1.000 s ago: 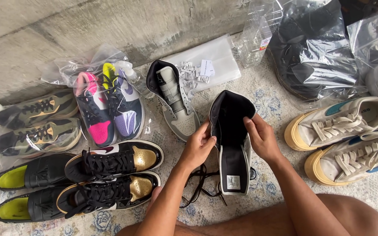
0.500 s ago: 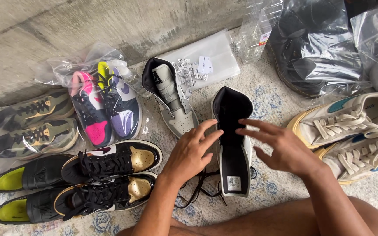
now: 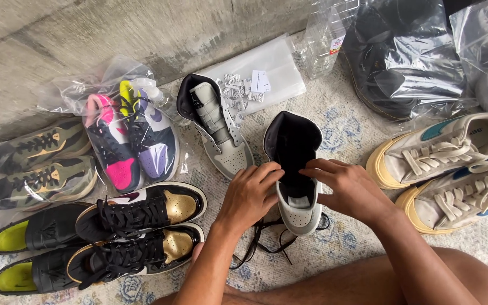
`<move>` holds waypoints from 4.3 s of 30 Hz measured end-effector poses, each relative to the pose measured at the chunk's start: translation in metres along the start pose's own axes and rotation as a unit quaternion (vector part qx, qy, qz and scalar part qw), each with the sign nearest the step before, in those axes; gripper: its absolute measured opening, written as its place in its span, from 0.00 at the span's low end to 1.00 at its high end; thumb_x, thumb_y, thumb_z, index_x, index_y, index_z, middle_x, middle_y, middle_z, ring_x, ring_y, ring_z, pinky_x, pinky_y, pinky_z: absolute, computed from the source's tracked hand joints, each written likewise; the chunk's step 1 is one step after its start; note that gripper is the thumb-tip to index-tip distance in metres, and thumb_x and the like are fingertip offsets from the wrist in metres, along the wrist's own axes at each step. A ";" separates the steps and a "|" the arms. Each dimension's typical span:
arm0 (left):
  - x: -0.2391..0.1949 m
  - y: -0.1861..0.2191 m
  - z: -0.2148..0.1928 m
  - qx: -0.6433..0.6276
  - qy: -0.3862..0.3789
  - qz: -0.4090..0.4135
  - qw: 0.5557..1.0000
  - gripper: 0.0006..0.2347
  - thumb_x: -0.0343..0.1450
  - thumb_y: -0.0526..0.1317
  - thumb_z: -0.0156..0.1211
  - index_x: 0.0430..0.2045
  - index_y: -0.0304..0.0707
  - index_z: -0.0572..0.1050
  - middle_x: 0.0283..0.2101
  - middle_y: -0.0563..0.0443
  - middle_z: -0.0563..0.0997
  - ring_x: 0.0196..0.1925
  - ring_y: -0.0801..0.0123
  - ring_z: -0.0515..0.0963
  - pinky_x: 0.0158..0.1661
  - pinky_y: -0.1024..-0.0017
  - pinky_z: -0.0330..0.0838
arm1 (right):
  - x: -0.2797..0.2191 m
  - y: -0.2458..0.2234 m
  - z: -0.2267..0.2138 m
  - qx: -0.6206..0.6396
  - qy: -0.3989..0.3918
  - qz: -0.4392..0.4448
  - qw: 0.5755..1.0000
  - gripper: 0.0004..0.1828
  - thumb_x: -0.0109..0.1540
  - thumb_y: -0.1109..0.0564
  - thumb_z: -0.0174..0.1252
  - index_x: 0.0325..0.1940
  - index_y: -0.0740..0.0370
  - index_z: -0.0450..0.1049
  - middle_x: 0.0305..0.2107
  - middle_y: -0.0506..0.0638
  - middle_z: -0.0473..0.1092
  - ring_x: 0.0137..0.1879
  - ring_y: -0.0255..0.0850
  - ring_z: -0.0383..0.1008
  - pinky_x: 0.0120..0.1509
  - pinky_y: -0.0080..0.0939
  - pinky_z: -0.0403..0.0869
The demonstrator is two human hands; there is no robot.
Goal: The person holds a white high-top sneaker, opens the tongue to show the interior, and then threads a black shoelace through the eyelets. They continue to lace the shoe by hand, pulling the laces tight and arranging them.
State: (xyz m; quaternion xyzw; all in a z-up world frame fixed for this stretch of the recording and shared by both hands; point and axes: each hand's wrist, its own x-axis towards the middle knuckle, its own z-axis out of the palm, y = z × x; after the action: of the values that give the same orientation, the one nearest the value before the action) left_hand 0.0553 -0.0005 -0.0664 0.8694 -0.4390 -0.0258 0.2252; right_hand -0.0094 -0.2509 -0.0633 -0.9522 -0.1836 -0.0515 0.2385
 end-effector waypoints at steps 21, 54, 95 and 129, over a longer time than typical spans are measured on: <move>0.003 0.016 0.012 -0.139 0.181 -0.182 0.956 0.19 0.73 0.42 0.61 0.60 0.46 0.73 0.31 0.38 0.85 0.26 0.51 0.85 0.29 0.61 0.80 | 0.009 -0.017 0.036 0.111 0.179 0.151 0.966 0.41 0.57 0.57 0.68 0.74 0.58 0.65 0.19 0.55 0.76 0.18 0.42 0.69 0.24 0.40 0.71; 0.033 0.058 -0.050 -0.563 -0.003 -0.251 0.788 0.33 0.78 0.58 0.14 0.73 0.31 0.29 0.76 0.30 0.27 0.78 0.44 0.26 0.72 0.52 0.21 | 0.015 -0.023 0.031 0.388 0.036 0.280 0.877 0.41 0.69 0.39 0.22 0.81 0.65 0.35 0.74 0.72 0.41 0.79 0.69 0.37 0.77 0.72 0.39; 0.007 0.010 0.011 -0.498 -0.009 -0.261 0.827 0.16 0.70 0.31 0.60 0.51 0.17 0.71 0.48 0.18 0.78 0.50 0.40 0.81 0.46 0.52 0.81 | 0.014 -0.005 0.010 0.257 -0.015 0.164 0.952 0.36 0.65 0.59 0.49 0.77 0.70 0.50 0.60 0.71 0.67 0.61 0.66 0.70 0.61 0.71 0.71; -0.078 0.033 0.126 -0.094 -0.306 -0.146 0.936 0.16 0.74 0.33 0.55 0.11 0.32 0.70 0.12 0.45 0.69 0.13 0.65 0.68 0.20 0.67 0.71 | -0.032 -0.031 0.064 0.107 -0.344 0.250 0.899 0.13 0.48 0.47 0.75 0.29 0.56 0.85 0.18 0.55 0.78 0.29 0.52 0.81 0.42 0.51 0.79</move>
State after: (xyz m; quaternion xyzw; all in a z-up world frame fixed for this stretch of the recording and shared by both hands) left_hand -0.0473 -0.0033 -0.1776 0.8490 -0.3509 -0.3637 0.1543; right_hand -0.0498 -0.2059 -0.1120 -0.8936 -0.0149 0.3609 0.2663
